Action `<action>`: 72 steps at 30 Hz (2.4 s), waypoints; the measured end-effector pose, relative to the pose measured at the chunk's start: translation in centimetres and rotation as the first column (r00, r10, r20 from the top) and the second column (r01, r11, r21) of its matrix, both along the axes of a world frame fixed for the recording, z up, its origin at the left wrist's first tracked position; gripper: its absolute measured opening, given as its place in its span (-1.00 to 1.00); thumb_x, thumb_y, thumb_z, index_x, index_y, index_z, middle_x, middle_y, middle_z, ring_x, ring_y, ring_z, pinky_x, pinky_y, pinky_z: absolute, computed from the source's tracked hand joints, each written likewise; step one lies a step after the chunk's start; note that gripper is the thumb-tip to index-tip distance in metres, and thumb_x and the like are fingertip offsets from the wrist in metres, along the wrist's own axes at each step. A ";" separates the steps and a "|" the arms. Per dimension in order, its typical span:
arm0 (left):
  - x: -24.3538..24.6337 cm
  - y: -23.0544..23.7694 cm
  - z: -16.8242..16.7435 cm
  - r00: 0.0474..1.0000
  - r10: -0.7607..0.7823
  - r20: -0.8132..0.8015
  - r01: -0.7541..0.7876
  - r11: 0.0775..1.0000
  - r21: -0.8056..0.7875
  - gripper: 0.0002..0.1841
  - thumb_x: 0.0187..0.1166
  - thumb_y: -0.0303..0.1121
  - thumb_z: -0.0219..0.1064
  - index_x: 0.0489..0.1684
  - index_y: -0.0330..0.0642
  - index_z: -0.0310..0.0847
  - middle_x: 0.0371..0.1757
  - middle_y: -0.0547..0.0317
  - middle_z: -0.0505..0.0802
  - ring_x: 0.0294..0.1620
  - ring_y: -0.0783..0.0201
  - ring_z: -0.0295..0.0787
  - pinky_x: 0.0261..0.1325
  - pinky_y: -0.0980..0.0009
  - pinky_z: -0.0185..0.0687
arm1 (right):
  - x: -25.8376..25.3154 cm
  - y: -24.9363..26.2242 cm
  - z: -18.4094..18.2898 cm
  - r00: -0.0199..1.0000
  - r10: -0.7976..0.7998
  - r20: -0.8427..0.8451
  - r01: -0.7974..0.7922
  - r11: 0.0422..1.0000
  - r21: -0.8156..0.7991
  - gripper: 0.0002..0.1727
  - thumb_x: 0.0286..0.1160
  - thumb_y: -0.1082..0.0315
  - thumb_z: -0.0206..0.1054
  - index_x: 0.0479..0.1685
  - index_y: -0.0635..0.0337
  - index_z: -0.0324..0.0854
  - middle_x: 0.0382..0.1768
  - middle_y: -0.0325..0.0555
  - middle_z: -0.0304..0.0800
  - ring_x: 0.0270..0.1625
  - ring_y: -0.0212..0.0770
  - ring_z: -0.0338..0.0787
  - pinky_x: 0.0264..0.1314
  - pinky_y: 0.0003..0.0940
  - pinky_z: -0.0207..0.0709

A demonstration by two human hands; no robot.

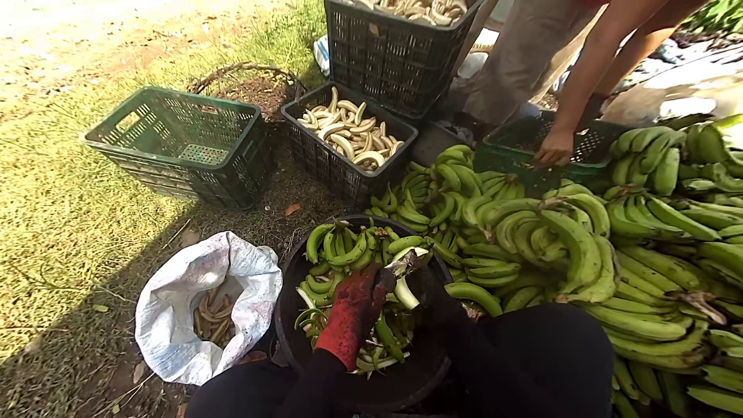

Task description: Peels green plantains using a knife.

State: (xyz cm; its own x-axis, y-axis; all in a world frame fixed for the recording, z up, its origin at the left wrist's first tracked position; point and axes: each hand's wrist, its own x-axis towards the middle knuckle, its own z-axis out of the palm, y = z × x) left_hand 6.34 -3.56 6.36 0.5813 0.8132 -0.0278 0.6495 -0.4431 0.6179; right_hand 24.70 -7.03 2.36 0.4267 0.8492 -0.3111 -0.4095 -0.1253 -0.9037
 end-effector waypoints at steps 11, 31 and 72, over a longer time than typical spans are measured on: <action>0.3 -1.3 0.8 0.987 0.154 0.047 -0.161 0.962 0.220 -0.41 0.59 0.15 0.21 0.48 0.03 0.68 0.05 -0.18 0.87 0.03 -0.20 0.85 0.09 -0.17 0.71 | -1.3 4.4 3.9 0.888 -0.455 -0.065 0.441 0.883 -0.159 -0.49 0.91 0.09 -0.18 0.37 0.26 0.52 0.07 0.09 0.72 0.00 -0.13 0.75 0.03 -0.15 0.66; -0.8 2.4 -0.8 0.994 0.105 -0.043 -0.110 0.985 -0.136 -0.41 0.83 0.18 -0.17 0.47 0.12 0.64 0.28 0.11 0.84 0.39 0.14 0.72 0.52 -0.02 0.54 | 1.2 -2.5 2.1 0.875 0.456 -0.164 -0.470 0.881 -0.058 -0.53 0.86 0.07 -0.15 0.47 0.19 0.35 -0.08 0.07 0.81 -0.15 -0.06 0.86 -0.11 -0.16 0.79; 0.1 2.4 -0.8 0.955 0.281 0.090 -0.218 0.878 -0.427 -0.41 0.83 0.20 -0.14 0.36 0.03 0.68 0.13 0.11 0.84 0.02 0.21 0.86 0.14 0.06 0.82 | -0.5 -4.1 3.6 0.939 0.334 -0.081 -0.321 0.937 0.138 -0.40 0.80 0.02 -0.25 0.65 0.12 0.33 -0.35 -0.09 0.74 -0.46 -0.22 0.74 -0.39 -0.32 0.72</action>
